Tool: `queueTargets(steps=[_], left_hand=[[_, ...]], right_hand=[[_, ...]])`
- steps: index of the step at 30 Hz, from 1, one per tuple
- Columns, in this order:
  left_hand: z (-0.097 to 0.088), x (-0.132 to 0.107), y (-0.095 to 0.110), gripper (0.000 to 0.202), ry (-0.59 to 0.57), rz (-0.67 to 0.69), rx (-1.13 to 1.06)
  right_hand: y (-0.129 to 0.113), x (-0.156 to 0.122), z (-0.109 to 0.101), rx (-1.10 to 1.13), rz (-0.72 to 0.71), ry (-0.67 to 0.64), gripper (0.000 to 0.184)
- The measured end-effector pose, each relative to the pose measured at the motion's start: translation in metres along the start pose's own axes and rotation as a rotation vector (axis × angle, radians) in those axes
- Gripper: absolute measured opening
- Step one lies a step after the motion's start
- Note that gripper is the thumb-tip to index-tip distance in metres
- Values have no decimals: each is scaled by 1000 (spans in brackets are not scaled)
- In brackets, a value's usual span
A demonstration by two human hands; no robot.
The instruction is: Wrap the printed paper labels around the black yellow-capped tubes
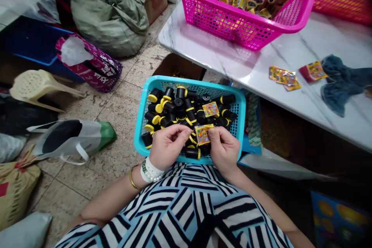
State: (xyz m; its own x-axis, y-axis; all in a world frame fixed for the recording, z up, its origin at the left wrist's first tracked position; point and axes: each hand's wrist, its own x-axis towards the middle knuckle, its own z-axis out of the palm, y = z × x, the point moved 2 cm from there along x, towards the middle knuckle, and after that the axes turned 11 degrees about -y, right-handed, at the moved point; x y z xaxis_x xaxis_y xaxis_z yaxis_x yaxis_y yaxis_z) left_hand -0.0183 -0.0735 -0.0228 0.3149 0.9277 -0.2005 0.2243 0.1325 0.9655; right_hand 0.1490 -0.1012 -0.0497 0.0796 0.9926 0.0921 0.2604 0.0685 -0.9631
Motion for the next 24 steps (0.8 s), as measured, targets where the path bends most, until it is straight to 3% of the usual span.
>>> queueTargets(steps=[7,12,14,20,24], left_hand=[[4,-19,-1,28,-37,5,-150],[1,-29,-8,24,90,36,-196],[1,-31,-8,24,75,56,-177],[4,-29,-12,17,30,128,-157],[-2,-24,-21,19,33,-30,-314]], right_hand=[[2,-15,6,-70,-79,37,32],[1,-16,6,-100,-98,86,32],[-1,-17,8,-100,-117,74,31],[-10,-20,19,-133,-255,-127,30],[-13,-16,13,-229,-311,-311,23]])
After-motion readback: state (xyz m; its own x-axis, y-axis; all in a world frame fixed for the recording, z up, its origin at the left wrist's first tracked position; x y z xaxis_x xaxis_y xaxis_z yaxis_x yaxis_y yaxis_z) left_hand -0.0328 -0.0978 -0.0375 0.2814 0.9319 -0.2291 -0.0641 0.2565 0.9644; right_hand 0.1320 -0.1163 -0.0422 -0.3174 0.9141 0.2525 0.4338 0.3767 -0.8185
